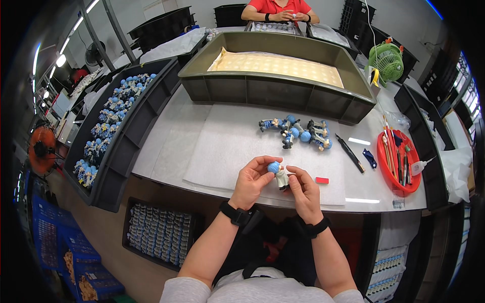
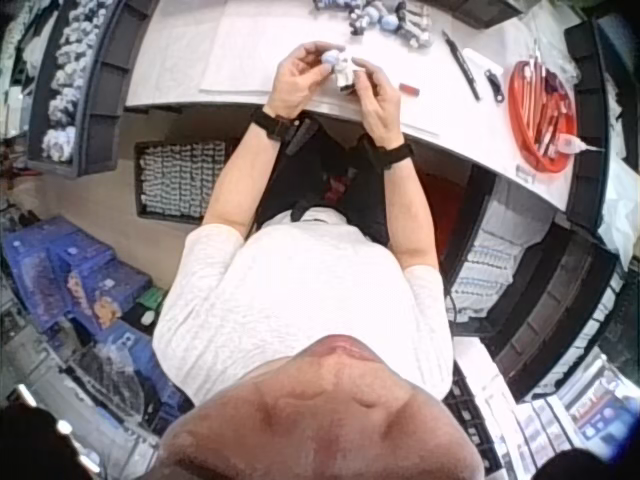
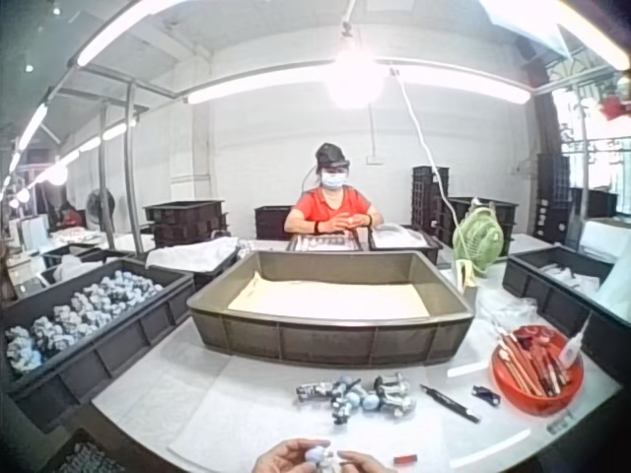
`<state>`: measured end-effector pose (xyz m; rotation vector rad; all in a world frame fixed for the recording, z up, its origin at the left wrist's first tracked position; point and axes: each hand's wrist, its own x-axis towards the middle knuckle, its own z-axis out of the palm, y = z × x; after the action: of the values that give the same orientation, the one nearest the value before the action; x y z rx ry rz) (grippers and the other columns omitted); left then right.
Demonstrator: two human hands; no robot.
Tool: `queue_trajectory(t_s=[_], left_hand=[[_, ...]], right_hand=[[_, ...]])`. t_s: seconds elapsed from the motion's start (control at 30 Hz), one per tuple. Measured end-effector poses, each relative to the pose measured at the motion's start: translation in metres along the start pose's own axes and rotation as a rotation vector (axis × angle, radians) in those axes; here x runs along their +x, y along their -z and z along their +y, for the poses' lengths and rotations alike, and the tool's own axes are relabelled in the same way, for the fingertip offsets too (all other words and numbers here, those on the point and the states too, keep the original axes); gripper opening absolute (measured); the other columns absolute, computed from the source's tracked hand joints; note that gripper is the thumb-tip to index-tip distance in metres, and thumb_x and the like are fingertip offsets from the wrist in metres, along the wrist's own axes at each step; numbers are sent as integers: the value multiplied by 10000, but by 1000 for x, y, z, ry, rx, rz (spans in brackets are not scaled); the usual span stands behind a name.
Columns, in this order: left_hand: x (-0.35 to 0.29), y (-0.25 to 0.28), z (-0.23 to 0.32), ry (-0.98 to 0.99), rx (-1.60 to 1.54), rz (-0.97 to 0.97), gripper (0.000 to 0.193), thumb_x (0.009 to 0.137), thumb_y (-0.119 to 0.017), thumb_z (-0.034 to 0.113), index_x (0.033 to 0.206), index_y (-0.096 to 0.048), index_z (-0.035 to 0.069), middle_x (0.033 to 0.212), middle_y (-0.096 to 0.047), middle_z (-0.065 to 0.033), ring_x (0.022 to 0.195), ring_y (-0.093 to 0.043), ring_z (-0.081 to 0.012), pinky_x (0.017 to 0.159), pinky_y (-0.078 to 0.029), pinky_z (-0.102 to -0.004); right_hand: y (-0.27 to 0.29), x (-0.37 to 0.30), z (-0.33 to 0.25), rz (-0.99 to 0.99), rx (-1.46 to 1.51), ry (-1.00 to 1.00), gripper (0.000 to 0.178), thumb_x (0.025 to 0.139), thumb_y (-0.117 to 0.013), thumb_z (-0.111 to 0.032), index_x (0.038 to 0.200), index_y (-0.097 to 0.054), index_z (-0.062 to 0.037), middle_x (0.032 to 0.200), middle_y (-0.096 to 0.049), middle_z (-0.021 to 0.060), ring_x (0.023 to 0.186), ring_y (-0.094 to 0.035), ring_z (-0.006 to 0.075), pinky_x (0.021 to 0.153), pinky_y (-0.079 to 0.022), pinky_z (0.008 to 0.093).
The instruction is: The person assembles small blue and white figures by hand, picking them up from a tray and placing them on the table. They handle the figures one at a time, occasionally adjusting their position.
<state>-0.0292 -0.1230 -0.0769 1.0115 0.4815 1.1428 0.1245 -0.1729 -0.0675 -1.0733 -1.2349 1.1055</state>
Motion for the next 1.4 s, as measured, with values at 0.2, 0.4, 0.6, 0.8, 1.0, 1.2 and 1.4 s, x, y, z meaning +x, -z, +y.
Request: queue_trajectory(t_s=[0.2,0.4,0.6,0.8,1.0,1.2,1.4], left_hand=[[0,-4,3,-35,55,-26,316,816,-517,-102,1117,-544,-11,1177,-565,-116,1040,-549,-152,909,-433,-278],[3,-8,1,-31,-3,23,333,904,-517,108,1202,-462,-30,1212,-509,-171,1070,-531,-222,923,-443,-327],[2,7,-6,37,73,91,306,907,-522,95,1191,-478,-9,1195,-523,-158,998,-556,-185,919,-451,-310],[3,5,-6,50,157,108,297,915,-510,99,1188,-474,-12,1181,-527,-147,997,-544,-167,923,-441,-294],[4,5,-5,50,224,147,292,918,-506,102,1186,-473,-8,1172,-528,-132,996,-530,-154,926,-430,-283],[5,7,-3,43,226,154,283,919,-503,89,1185,-477,-4,1168,-532,-125,991,-532,-149,924,-431,-277],[7,8,-7,33,237,143,279,918,-502,79,1185,-484,-1,1158,-540,-125,986,-543,-148,920,-439,-274]], right_hand=[[-3,0,3,15,22,55,258,890,-549,-79,1139,-541,-10,867,-606,39,749,-553,65,653,-462,211],[8,3,5,36,130,66,257,881,-529,-75,1134,-534,-32,834,-609,38,697,-537,56,600,-458,212],[92,-45,-35,187,254,121,277,888,-538,-64,1164,-506,-50,844,-593,28,742,-542,61,643,-471,221],[269,-180,-34,811,-147,147,266,857,-563,-15,1122,-538,4,956,-634,78,851,-594,111,742,-479,233],[393,-328,55,1004,-774,-573,202,766,-667,-92,926,-619,22,768,-657,90,730,-626,130,650,-500,267],[416,-365,104,921,-1014,-842,213,667,-718,-120,825,-654,7,717,-655,110,672,-634,207,655,-503,306],[422,-354,121,923,-945,-871,193,654,-723,-113,793,-652,0,704,-654,109,660,-636,205,639,-505,305]])
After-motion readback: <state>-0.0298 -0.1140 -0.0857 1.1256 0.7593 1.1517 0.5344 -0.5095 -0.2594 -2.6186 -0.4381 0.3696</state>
